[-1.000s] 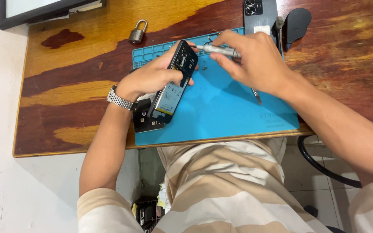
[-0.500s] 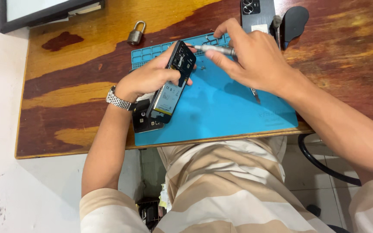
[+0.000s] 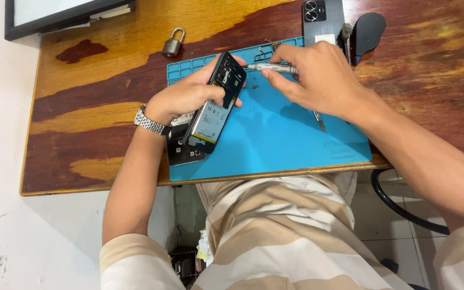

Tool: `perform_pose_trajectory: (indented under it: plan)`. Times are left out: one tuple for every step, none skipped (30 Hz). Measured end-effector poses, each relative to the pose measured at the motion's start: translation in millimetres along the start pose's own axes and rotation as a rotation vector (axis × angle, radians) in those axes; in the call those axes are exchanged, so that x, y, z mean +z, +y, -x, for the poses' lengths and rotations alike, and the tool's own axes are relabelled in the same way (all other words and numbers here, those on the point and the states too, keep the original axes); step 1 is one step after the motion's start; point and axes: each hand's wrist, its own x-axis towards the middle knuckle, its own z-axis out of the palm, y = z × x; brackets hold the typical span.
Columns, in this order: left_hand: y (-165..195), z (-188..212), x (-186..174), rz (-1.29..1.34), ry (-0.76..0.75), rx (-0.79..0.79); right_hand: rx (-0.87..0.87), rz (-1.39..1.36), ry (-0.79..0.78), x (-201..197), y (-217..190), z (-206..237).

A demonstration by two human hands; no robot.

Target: The person uses a screwdriver to remove screws from a disassembled smartphone held in the left hand. Screws are placed on a blue mat. A metal spudger is used to pry and adjust internal components. The phone remains open throughout the clip.

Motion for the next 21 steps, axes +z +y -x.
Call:
perform_pose_trajectory:
  plan:
    - [0.5, 0.4, 0.3, -0.005, 0.003, 0.001, 0.010, 0.006, -0.009, 0.4, -0.2, -0.2]
    - [0.8, 0.8, 0.4, -0.009, 0.007, 0.002, 0.021, 0.012, -0.017, 1.1, -0.3, -0.4]
    - [1.2, 0.8, 0.7, -0.013, 0.009, 0.002, 0.032, 0.018, -0.027, 1.4, -0.3, -0.3]
    - [1.4, 0.7, 0.8, -0.005, 0.008, -0.001, 0.032, 0.018, -0.025, 1.7, -0.3, -0.4]
    - [1.6, 0.5, 0.9, 0.004, 0.006, -0.004, 0.031, 0.017, -0.023, 1.8, -0.1, -0.3]
    - [1.6, 0.3, 0.9, 0.012, 0.005, -0.006, 0.030, 0.017, -0.022, 2.0, 0.0, -0.3]
    - [1.5, 0.0, 0.9, 0.004, 0.008, -0.006, 0.038, 0.021, -0.025, 2.1, 0.2, -0.3]
    - [1.3, -0.2, 0.9, -0.003, 0.011, -0.005, 0.045, 0.024, -0.028, 2.3, 0.4, -0.4]
    - [0.9, -0.4, 0.8, -0.010, 0.014, -0.005, 0.053, 0.028, -0.031, 2.5, 0.6, -0.4]
    - [0.6, -0.3, 0.8, -0.004, 0.010, -0.004, 0.039, 0.018, -0.025, 2.6, 0.7, -0.4]
    - [0.0, -0.8, 0.8, 0.002, 0.007, -0.003, 0.025, 0.009, -0.018, 2.8, 1.2, -0.3]
    - [-0.3, -0.5, 0.6, 0.009, 0.003, -0.003, 0.011, -0.001, -0.012, 3.0, 1.2, -0.2]
    - [-0.8, -0.4, 0.4, 0.001, 0.005, 0.000, 0.011, 0.007, -0.008, 3.4, 1.6, -0.1]
    - [-1.1, -0.2, 0.2, -0.006, 0.007, 0.003, 0.010, 0.014, -0.004, 3.7, 1.6, -0.1]
    - [-1.7, -0.4, 0.4, -0.013, 0.007, 0.005, 0.012, 0.022, 0.000, 4.1, 1.9, 0.4]
    - [-2.1, -0.5, 0.6, -0.011, 0.006, 0.006, 0.013, 0.027, 0.002, 4.3, 1.9, 0.7]
    - [-2.4, -0.5, 0.6, -0.009, 0.006, 0.007, 0.013, 0.030, 0.005, 4.9, 1.8, 0.9]
    - [-2.5, -0.5, 0.4, -0.008, 0.005, 0.009, 0.012, 0.034, 0.008, 5.4, 1.9, 1.1]
    - [-2.4, -0.6, 0.3, -0.005, 0.004, 0.007, 0.029, 0.038, 0.000, 5.6, 1.8, 1.3]
    - [-2.7, -0.4, 0.3, -0.002, 0.004, 0.006, 0.045, 0.041, -0.008, 6.5, 1.7, 1.2]
    - [-2.6, -0.6, 0.4, 0.001, 0.003, 0.004, 0.062, 0.045, -0.016, 6.8, 1.7, 1.3]
